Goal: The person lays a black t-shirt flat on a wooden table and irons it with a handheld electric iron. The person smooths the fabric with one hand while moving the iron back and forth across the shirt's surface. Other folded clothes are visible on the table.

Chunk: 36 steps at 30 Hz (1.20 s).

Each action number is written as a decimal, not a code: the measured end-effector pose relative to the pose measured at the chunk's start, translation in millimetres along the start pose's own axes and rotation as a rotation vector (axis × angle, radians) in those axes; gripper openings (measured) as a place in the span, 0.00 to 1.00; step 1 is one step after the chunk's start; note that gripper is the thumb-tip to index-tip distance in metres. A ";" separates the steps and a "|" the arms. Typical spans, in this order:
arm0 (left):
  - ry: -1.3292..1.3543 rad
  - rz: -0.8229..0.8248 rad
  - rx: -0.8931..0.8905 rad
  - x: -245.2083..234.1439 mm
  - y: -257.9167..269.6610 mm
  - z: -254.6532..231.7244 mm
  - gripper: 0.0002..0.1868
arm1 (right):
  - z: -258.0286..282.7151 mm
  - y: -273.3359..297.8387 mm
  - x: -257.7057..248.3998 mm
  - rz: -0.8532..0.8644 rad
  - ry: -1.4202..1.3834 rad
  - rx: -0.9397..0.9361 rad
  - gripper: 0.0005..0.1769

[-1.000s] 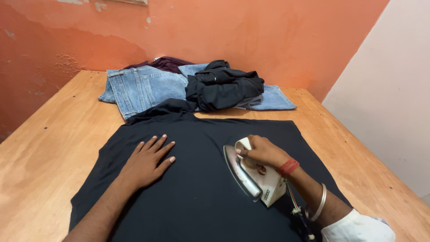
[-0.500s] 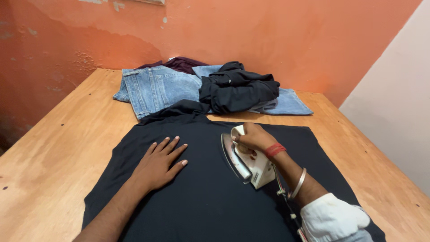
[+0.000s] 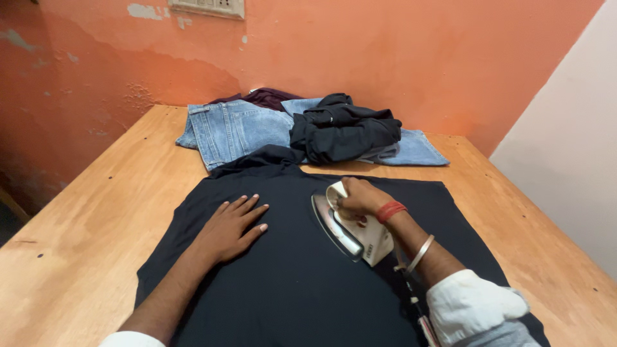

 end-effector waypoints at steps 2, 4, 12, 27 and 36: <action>-0.025 0.003 0.001 0.4 4.0 8.9 0.32 | 12.8 25.7 -6.4 0.092 0.074 0.061 0.19; -0.038 -0.033 0.012 -1.6 10.0 20.1 0.33 | 22.0 53.8 -10.0 0.174 0.178 0.150 0.19; -0.041 0.011 -0.074 -6.0 25.3 36.0 0.33 | 24.0 124.6 -22.3 0.184 0.282 -0.271 0.17; -0.091 0.108 -0.214 -8.2 23.0 33.7 0.34 | 66.1 60.1 1.5 -0.128 0.420 -0.126 0.18; -0.067 0.081 -0.215 -9.0 23.5 33.6 0.34 | 50.6 -29.9 14.5 -0.386 0.420 -0.132 0.10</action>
Point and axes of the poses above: each hand's wrist, its own y-axis away from the middle knuckle, its own x-axis out of the palm, z = x × y, the point moved 4 cm from there along -y, towards the middle knuckle, and after that the axes turned 5 degrees about -y, right-handed, at the moved point
